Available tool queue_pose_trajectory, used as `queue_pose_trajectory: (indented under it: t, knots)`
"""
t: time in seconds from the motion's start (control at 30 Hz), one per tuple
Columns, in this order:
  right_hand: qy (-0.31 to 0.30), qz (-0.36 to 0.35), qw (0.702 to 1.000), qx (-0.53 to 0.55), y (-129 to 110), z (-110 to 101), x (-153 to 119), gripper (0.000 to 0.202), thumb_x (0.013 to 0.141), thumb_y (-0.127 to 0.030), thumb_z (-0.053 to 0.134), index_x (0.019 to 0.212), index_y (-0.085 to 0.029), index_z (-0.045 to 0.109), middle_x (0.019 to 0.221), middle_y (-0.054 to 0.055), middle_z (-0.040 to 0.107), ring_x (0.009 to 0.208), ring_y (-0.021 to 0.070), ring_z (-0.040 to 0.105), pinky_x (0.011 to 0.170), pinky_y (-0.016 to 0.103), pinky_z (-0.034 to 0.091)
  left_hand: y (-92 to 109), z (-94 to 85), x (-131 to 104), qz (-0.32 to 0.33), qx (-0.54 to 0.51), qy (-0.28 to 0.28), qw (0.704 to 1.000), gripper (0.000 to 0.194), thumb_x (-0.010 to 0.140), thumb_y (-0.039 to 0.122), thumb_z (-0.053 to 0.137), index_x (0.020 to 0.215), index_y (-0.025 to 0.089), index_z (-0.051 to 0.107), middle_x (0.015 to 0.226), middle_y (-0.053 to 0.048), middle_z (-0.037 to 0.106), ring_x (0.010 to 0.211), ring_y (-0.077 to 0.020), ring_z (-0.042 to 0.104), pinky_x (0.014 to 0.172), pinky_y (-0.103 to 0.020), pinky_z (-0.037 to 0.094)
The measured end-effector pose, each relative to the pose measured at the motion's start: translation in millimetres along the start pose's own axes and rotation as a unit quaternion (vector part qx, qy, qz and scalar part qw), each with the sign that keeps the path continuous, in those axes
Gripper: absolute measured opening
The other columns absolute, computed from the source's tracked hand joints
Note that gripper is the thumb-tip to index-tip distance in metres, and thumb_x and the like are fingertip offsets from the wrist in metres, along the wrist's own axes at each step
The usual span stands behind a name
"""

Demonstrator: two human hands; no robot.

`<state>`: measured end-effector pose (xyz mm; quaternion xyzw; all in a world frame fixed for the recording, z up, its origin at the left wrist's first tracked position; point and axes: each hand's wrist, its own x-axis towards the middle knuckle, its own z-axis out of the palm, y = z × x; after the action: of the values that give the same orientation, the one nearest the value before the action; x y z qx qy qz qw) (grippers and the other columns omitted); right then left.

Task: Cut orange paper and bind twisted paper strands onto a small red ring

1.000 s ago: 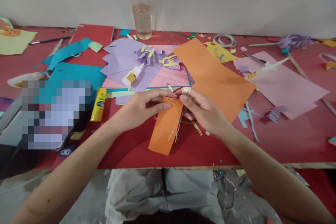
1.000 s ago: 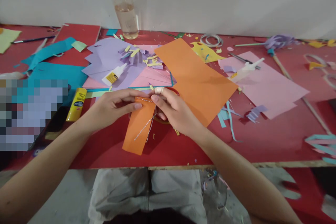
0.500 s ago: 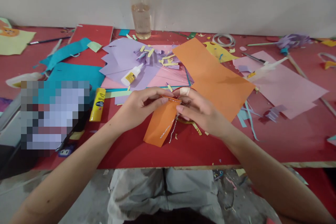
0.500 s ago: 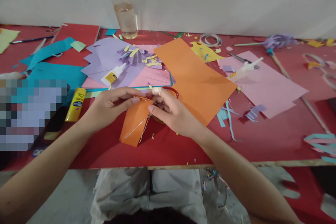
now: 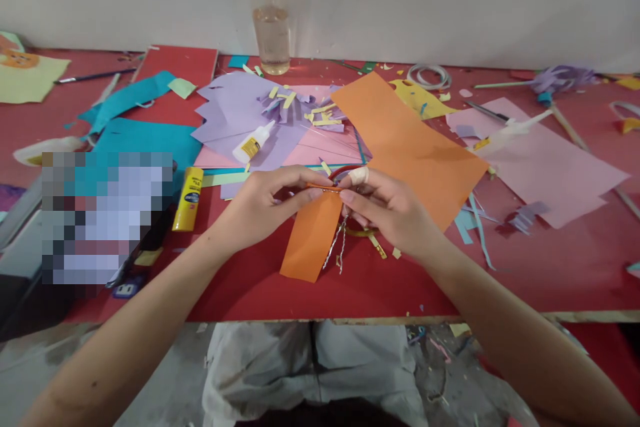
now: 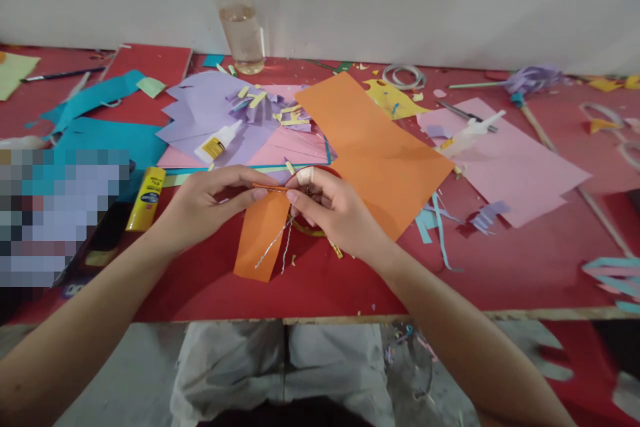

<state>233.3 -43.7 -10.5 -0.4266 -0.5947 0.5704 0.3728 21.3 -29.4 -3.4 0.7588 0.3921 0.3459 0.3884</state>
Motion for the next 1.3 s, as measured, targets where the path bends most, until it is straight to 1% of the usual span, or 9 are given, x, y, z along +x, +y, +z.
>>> queue_pose_trajectory:
  t: [0.1, 0.3, 0.57, 0.67, 0.8, 1.0, 1.17, 1.3]
  knots:
    - [0.001, -0.002, 1.000, 0.003, 1.4, -0.7, -0.6, 0.009, 0.092, -0.026, 0.059, 0.092, -0.018, 0.056, 0.067, -0.004, 0.059, 0.049, 0.0038, 0.043, 0.043, 0.019, 0.031, 0.6, -0.1, 0.5, 0.010, 0.010, 0.001, 1.000, 0.016, 0.092, 0.021, 0.061, 0.103, 0.020, 0.072, 0.100, 0.000, 0.075, 0.085, -0.0082, 0.067, 0.070, -0.013, 0.050]
    - [0.003, -0.004, 1.000, -0.003, 2.9, -1.0, -1.6, 0.009, 0.092, -0.027, 0.060, 0.091, -0.018, 0.057, 0.067, -0.004, 0.060, 0.050, 0.0037, 0.045, 0.045, 0.019, 0.033, 0.2, -0.1, 0.3, 0.007, 0.028, -0.001, 1.000, 0.016, 0.093, 0.023, 0.060, 0.102, 0.020, 0.073, 0.097, 0.000, 0.075, 0.081, -0.0076, 0.067, 0.064, -0.013, 0.048]
    - [-0.003, 0.004, 1.000, 0.026, 0.7, 0.0, 0.3, 0.007, 0.092, -0.024, 0.059, 0.090, -0.018, 0.057, 0.066, -0.005, 0.058, 0.048, 0.0033, 0.044, 0.042, 0.018, 0.029, 0.0, -1.7, -1.1, 0.028, 0.030, -0.007, 0.999, 0.017, 0.092, 0.019, 0.060, 0.104, 0.020, 0.072, 0.099, 0.000, 0.075, 0.086, -0.0082, 0.067, 0.063, -0.013, 0.048]
    - [-0.018, 0.009, 0.999, 0.043, 1.0, 0.6, 0.4, 0.008, 0.092, -0.024, 0.059, 0.091, -0.017, 0.057, 0.066, -0.004, 0.059, 0.047, 0.0034, 0.044, 0.042, 0.019, 0.028, -0.6, -2.2, -1.1, 0.043, 0.033, -0.004, 0.999, 0.016, 0.092, 0.017, 0.060, 0.101, 0.020, 0.072, 0.096, 0.001, 0.075, 0.080, -0.0063, 0.066, 0.060, -0.012, 0.046]
    - [-0.029, 0.023, 0.997, 0.070, 1.3, 0.4, 0.4, 0.013, 0.092, -0.030, 0.060, 0.093, -0.017, 0.058, 0.066, -0.002, 0.060, 0.047, 0.0036, 0.044, 0.042, 0.019, 0.028, -1.2, -2.9, -1.3, 0.063, 0.040, 0.007, 0.997, 0.016, 0.091, 0.014, 0.059, 0.097, 0.021, 0.072, 0.091, 0.003, 0.074, 0.073, -0.0042, 0.064, 0.057, -0.011, 0.044]
    - [-0.035, 0.030, 0.996, 0.075, 2.4, -0.4, 0.8, 0.020, 0.094, -0.037, 0.059, 0.091, -0.017, 0.060, 0.068, -0.001, 0.060, 0.048, 0.0038, 0.045, 0.042, 0.019, 0.027, -2.9, -3.0, -1.9, 0.073, 0.041, 0.013, 0.996, 0.016, 0.090, 0.014, 0.059, 0.097, 0.020, 0.072, 0.093, 0.003, 0.074, 0.075, -0.0052, 0.064, 0.060, -0.012, 0.046]
    - [-0.037, 0.030, 0.997, 0.063, 1.4, 0.3, 0.6, 0.014, 0.092, -0.031, 0.060, 0.091, -0.017, 0.059, 0.066, -0.002, 0.060, 0.048, 0.0039, 0.043, 0.043, 0.019, 0.029, -2.3, -2.4, -0.9, 0.063, 0.038, 0.006, 0.997, 0.016, 0.090, 0.014, 0.058, 0.097, 0.020, 0.071, 0.092, 0.002, 0.074, 0.073, -0.0052, 0.064, 0.058, -0.012, 0.045]
    - [-0.025, 0.022, 0.999, 0.019, -0.9, 0.5, 0.2, 0.012, 0.093, -0.027, 0.058, 0.087, -0.017, 0.058, 0.065, -0.003, 0.057, 0.049, 0.0038, 0.043, 0.044, 0.019, 0.030, -0.6, -2.4, -1.1, 0.044, 0.027, -0.012, 0.999, 0.014, 0.092, 0.018, 0.058, 0.099, 0.020, 0.071, 0.095, 0.001, 0.074, 0.076, -0.0064, 0.064, 0.062, -0.013, 0.046]
